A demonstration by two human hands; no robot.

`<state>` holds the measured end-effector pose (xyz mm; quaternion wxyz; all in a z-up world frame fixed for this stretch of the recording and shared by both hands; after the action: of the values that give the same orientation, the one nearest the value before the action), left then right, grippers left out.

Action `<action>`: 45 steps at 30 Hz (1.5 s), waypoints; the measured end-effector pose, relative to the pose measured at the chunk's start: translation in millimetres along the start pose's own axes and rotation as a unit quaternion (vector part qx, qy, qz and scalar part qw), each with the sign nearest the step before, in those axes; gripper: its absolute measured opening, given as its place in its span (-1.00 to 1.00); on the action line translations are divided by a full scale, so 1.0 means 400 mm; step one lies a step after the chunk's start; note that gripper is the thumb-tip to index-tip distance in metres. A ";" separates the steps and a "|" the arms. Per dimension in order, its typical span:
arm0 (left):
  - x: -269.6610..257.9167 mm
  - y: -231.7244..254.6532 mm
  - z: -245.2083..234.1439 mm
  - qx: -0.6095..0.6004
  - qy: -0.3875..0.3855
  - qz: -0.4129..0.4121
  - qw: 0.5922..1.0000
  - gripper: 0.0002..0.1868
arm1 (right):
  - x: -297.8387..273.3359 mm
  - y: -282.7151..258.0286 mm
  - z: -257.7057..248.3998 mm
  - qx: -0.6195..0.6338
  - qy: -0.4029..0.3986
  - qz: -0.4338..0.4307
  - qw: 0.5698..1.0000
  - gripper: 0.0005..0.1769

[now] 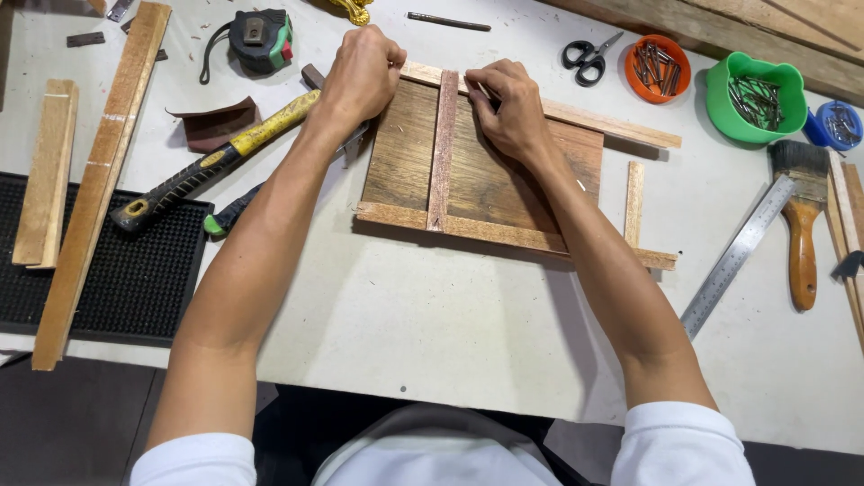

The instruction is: Assemble a small wooden structure by measuring, marking, and hammering pieces together.

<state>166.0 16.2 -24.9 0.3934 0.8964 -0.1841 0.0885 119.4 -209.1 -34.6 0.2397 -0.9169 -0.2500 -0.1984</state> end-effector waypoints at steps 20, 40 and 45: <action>-0.076 0.136 0.096 -0.127 -0.115 -0.092 0.981 -0.52 | -0.003 0.019 0.013 0.020 -0.009 0.024 0.999 -0.72; -0.076 0.165 0.068 -0.176 -0.128 -0.086 0.972 -0.57 | 0.002 -0.045 -0.034 0.012 0.002 -0.003 1.000 -0.75; -0.075 0.170 0.064 -0.185 -0.135 -0.098 0.969 -0.56 | 0.000 -0.012 -0.012 0.015 -0.007 0.010 1.000 -0.74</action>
<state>111.6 -37.3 -5.6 0.5303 0.8256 -0.1601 -0.1077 115.4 -208.0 -29.0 0.2539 -0.9169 -0.2454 -0.1860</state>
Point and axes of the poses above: each hand's wrist, its own x-axis towards the middle knuckle, its own z-axis out of the palm, y = z × x, the point moved 6 cm from there along x, towards the middle knuckle, and after that the axes turned 4 degrees about -x, right-handed, at the moved point
